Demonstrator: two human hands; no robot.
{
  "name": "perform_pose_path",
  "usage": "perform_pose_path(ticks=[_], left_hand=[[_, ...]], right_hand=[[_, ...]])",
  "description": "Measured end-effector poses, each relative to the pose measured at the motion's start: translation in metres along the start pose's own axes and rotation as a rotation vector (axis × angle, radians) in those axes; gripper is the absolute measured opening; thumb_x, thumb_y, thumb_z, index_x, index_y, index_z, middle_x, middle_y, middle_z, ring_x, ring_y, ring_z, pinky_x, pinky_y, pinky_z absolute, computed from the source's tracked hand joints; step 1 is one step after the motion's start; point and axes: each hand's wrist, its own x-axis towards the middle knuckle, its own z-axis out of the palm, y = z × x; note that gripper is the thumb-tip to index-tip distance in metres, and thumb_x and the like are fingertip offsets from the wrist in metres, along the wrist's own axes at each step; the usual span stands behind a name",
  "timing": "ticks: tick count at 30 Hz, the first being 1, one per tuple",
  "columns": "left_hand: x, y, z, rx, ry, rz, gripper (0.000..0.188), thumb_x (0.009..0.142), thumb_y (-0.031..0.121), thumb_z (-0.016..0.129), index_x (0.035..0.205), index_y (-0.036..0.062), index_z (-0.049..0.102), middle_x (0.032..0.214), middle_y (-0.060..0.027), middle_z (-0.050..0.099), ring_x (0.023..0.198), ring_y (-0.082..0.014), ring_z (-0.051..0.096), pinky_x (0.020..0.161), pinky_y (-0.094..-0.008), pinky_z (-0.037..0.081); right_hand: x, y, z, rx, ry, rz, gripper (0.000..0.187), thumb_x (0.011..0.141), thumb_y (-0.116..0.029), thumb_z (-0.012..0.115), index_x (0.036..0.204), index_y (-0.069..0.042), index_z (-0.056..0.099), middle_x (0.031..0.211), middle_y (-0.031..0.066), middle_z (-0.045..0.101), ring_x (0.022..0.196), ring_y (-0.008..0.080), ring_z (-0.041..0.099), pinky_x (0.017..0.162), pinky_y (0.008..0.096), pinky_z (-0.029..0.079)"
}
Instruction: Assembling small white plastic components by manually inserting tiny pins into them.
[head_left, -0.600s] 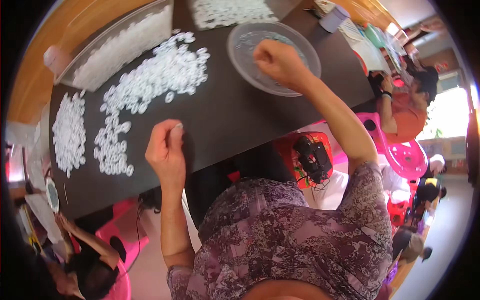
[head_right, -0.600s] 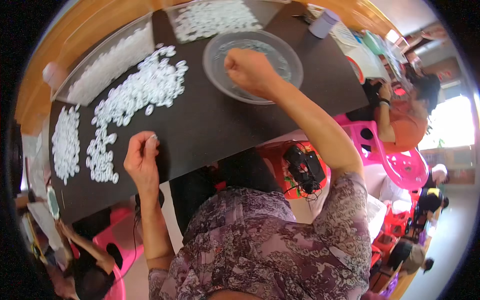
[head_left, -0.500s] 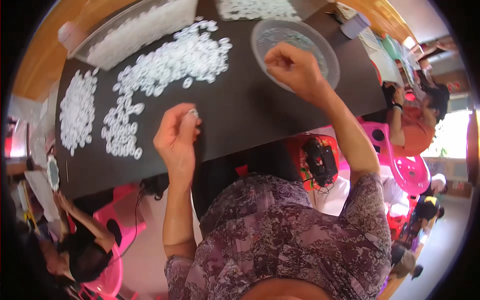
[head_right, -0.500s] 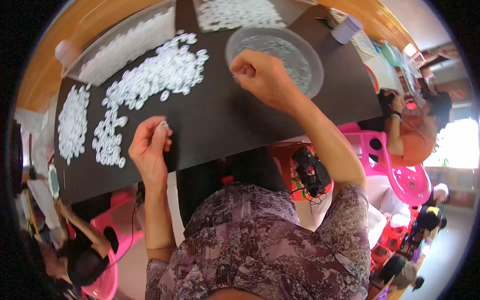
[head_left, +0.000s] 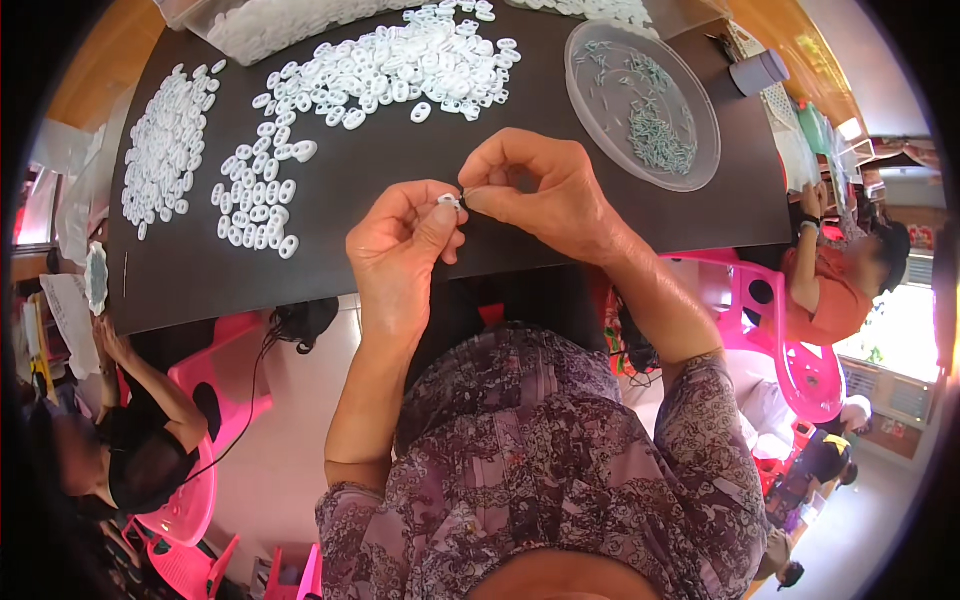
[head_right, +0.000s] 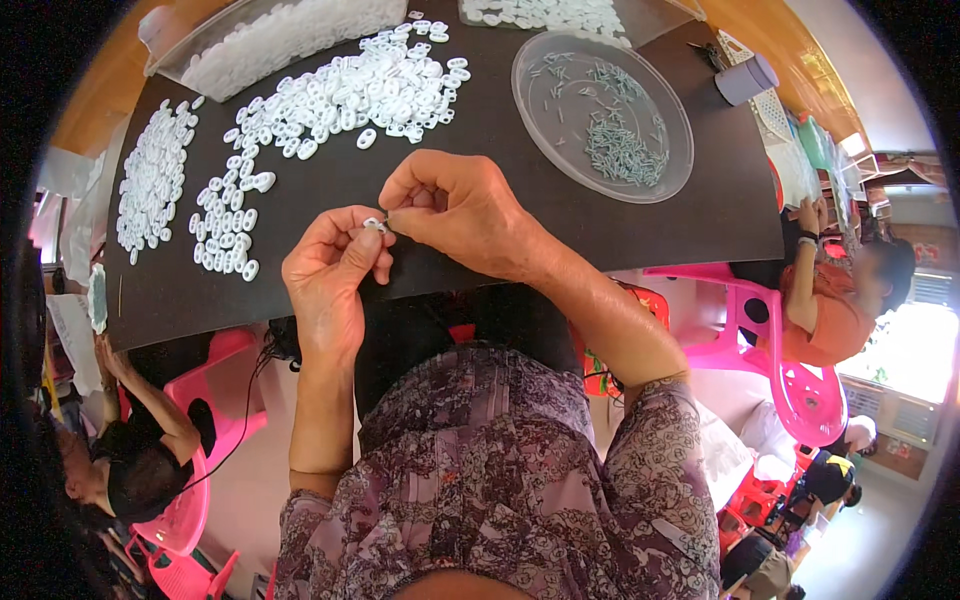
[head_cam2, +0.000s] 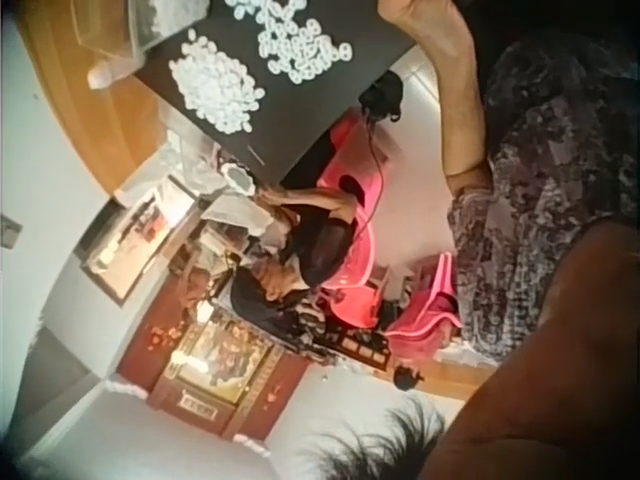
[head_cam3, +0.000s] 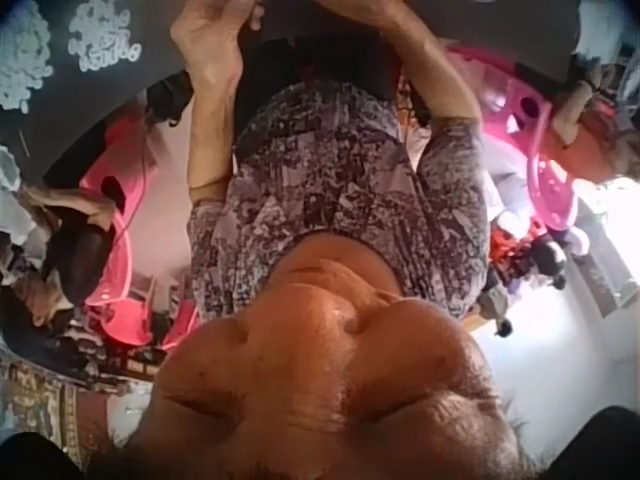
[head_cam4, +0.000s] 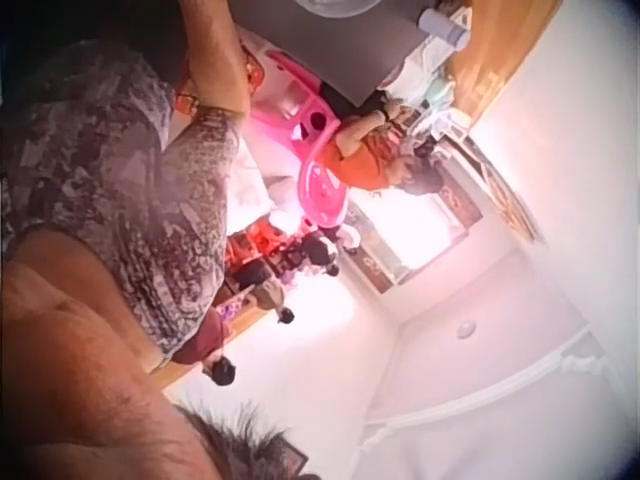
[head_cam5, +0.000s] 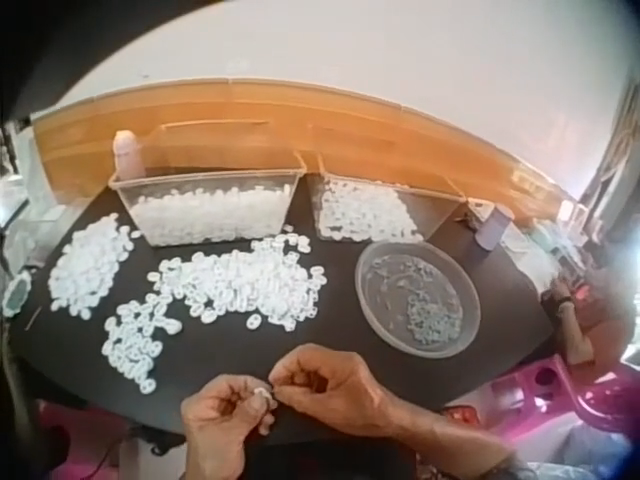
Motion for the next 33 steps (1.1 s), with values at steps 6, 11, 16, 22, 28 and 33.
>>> perform_pose_path(ticks=[6,11,16,22,28,33], left_hand=[[-0.003,-0.002,-0.003,0.037,0.004,-0.018,0.011,0.084,0.007,0.063,0.090,-0.0021,0.061,0.075,-0.0051,0.060,0.060,-0.0085,0.051,0.052,-0.0196,0.040],[-0.005,-0.002,-0.003,0.104,0.016,-0.025,0.011,0.084,0.008,0.063,0.089,-0.0014,0.061,0.075,-0.0043,0.060,0.060,-0.0079,0.051,0.053,-0.0190,0.040],[-0.006,-0.003,-0.004,0.119,0.015,-0.025,0.010,0.085,0.008,0.062,0.089,-0.0013,0.061,0.075,-0.0040,0.060,0.061,-0.0076,0.051,0.053,-0.0189,0.039],[-0.006,-0.004,-0.007,0.133,0.024,-0.024,0.009,0.085,0.007,0.061,0.089,-0.0011,0.061,0.075,-0.0040,0.060,0.060,-0.0076,0.050,0.053,-0.0191,0.040],[-0.007,-0.006,-0.007,0.118,0.013,-0.037,0.006,0.086,0.005,0.059,0.090,0.0011,0.060,0.075,0.0003,0.059,0.061,-0.0043,0.049,0.052,-0.0167,0.039],[-0.009,-0.009,-0.006,0.162,0.025,0.044,0.004,0.086,0.004,0.058,0.088,0.0006,0.059,0.074,0.0007,0.057,0.061,-0.0041,0.047,0.052,-0.0170,0.038]], right_hand=[[-0.001,-0.004,0.001,-0.031,-0.046,0.041,0.008,0.078,-0.003,0.064,0.085,-0.001,0.061,0.076,-0.0025,0.058,0.068,0.0035,0.049,0.062,0.0200,0.041],[-0.001,-0.005,0.003,-0.014,-0.046,0.036,0.008,0.077,-0.003,0.064,0.084,-0.001,0.061,0.076,-0.0028,0.058,0.067,0.0034,0.049,0.061,0.0200,0.041],[-0.001,-0.003,0.004,-0.069,-0.053,0.014,0.008,0.077,-0.004,0.064,0.084,-0.001,0.061,0.075,-0.0029,0.058,0.067,0.0037,0.049,0.060,0.0205,0.040],[-0.001,-0.001,0.006,-0.065,-0.055,0.007,0.007,0.077,-0.003,0.064,0.083,-0.001,0.061,0.074,-0.0028,0.058,0.066,0.0040,0.049,0.060,0.0208,0.040],[0.001,0.001,0.008,-0.045,-0.073,-0.003,0.008,0.077,-0.004,0.064,0.083,-0.001,0.061,0.075,-0.0027,0.058,0.066,0.0041,0.049,0.060,0.0210,0.040],[0.001,0.001,0.011,-0.041,-0.073,0.007,0.008,0.077,-0.004,0.065,0.083,-0.002,0.061,0.075,-0.0030,0.058,0.066,0.0034,0.050,0.059,0.0204,0.040]])
